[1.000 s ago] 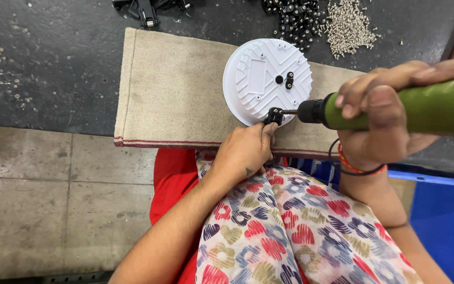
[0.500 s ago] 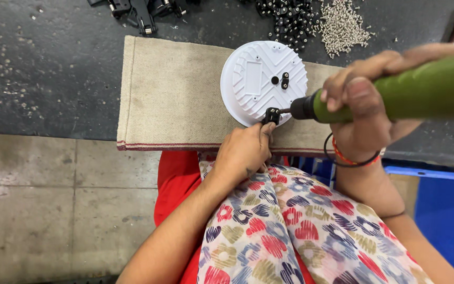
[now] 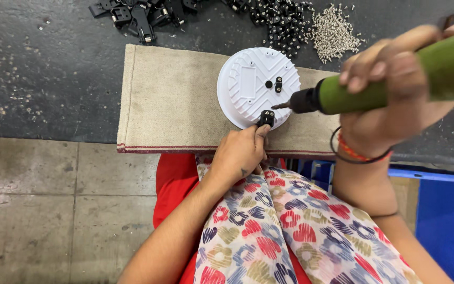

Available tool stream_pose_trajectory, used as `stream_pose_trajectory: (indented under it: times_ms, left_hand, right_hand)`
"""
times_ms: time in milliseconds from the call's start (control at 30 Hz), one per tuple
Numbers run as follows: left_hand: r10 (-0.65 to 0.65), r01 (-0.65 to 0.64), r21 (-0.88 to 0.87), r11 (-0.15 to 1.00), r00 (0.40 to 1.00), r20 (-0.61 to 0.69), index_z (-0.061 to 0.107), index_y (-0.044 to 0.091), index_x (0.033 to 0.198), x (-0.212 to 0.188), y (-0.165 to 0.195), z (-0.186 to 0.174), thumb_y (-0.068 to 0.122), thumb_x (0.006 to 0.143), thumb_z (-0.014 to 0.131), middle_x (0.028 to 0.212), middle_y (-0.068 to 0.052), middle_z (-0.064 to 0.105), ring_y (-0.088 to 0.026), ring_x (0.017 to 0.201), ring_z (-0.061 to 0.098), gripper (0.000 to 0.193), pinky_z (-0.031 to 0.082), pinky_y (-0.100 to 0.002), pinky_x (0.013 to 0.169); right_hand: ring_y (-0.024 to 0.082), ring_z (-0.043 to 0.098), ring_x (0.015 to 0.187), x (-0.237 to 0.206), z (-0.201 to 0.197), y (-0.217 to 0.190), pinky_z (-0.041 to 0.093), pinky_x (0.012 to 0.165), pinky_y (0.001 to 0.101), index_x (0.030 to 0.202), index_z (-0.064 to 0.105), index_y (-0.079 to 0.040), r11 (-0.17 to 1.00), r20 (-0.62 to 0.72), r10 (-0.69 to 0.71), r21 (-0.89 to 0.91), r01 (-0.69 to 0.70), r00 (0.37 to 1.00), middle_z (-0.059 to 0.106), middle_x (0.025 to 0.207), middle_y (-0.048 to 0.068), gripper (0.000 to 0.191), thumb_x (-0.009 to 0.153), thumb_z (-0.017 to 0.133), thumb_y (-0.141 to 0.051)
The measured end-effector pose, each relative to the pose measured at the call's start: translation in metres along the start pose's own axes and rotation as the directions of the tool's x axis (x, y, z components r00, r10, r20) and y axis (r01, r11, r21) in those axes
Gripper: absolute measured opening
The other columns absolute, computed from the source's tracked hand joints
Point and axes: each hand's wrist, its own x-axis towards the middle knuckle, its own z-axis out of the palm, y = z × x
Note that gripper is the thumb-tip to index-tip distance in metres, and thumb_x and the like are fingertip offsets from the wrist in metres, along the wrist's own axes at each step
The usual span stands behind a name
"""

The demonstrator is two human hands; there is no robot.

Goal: The person uses a green electric screwdriver to attach black plastic clips to a white circular light fixture base. They repeatedly pick up clips and screws from the table, position the clips, and drive screws to secure them.

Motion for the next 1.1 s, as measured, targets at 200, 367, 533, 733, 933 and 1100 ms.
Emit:
stream_pose_trajectory:
  times_ms: [200,367,533,733,933,1100]
  left_hand:
    - [-0.063,0.064,-0.021,0.998,0.997,0.046,0.07,0.005,0.092,0.002,0.0,0.0,0.039,0.106,0.04,0.061,-0.008,0.072,-0.023,0.049,0.072,0.046,0.062,-0.038,0.058]
    - [-0.009,0.009,-0.012,1.0,1.0,0.007,0.071,0.006,0.093,0.002,-0.001,0.001,0.038,0.105,0.042,0.06,-0.009,0.073,-0.023,0.049,0.073,0.045,0.061,-0.037,0.059]
    - [-0.012,0.012,-0.019,1.0,1.0,0.004,0.072,0.006,0.09,0.003,-0.003,0.001,0.038,0.105,0.042,0.06,-0.008,0.073,-0.023,0.049,0.073,0.046,0.062,-0.037,0.059]
    - [-0.01,0.01,0.005,1.0,1.0,0.008,0.072,0.006,0.089,0.003,-0.004,0.002,0.038,0.105,0.043,0.06,-0.008,0.073,-0.023,0.05,0.073,0.046,0.061,-0.038,0.06]
    - [-0.063,0.064,-0.015,0.998,0.997,0.041,0.072,0.007,0.094,0.005,-0.003,-0.002,0.037,0.104,0.043,0.062,-0.009,0.072,-0.025,0.053,0.074,0.042,0.062,-0.04,0.063]
    - [0.027,-0.025,0.055,0.998,0.999,-0.046,0.075,0.008,0.095,0.006,-0.006,0.0,0.038,0.103,0.046,0.062,-0.012,0.072,-0.031,0.06,0.073,0.042,0.059,-0.043,0.07]
  right_hand:
    - [0.024,0.046,0.054,-0.014,-0.002,0.009,0.044,0.054,0.0392,0.143,0.03,-0.003,1.0,0.018,-0.017,0.013,0.017,1.0,0.043,0.081,0.013,0.037,0.117,0.057,0.0]
    - [0.027,0.047,0.058,-0.012,-0.003,0.006,0.043,0.058,0.0406,0.14,0.03,-0.004,1.0,0.027,-0.006,-0.029,0.006,1.0,0.044,0.079,0.014,0.035,0.117,0.057,0.0]
    - [0.027,0.048,0.058,-0.013,-0.003,0.007,0.043,0.057,0.0397,0.14,0.031,-0.003,1.0,0.046,-0.008,-0.009,0.009,0.999,0.045,0.079,0.014,0.035,0.116,0.057,-0.001]
    - [0.027,0.048,0.057,-0.014,0.001,0.007,0.044,0.057,0.0403,0.138,0.03,-0.005,0.998,0.051,0.008,-0.065,-0.005,0.999,0.045,0.074,0.014,0.039,0.112,0.059,0.001]
    - [0.027,0.048,0.055,-0.017,0.004,0.009,0.045,0.056,0.0405,0.136,0.032,-0.004,0.996,0.06,0.068,-0.062,-0.064,0.996,0.047,0.073,0.014,0.04,0.106,0.055,0.006]
    - [0.027,0.048,0.055,-0.015,0.006,0.012,0.045,0.056,0.0403,0.137,0.035,-0.004,0.995,0.098,0.067,-0.075,-0.06,0.993,0.048,0.074,0.015,0.04,0.103,0.055,0.005]
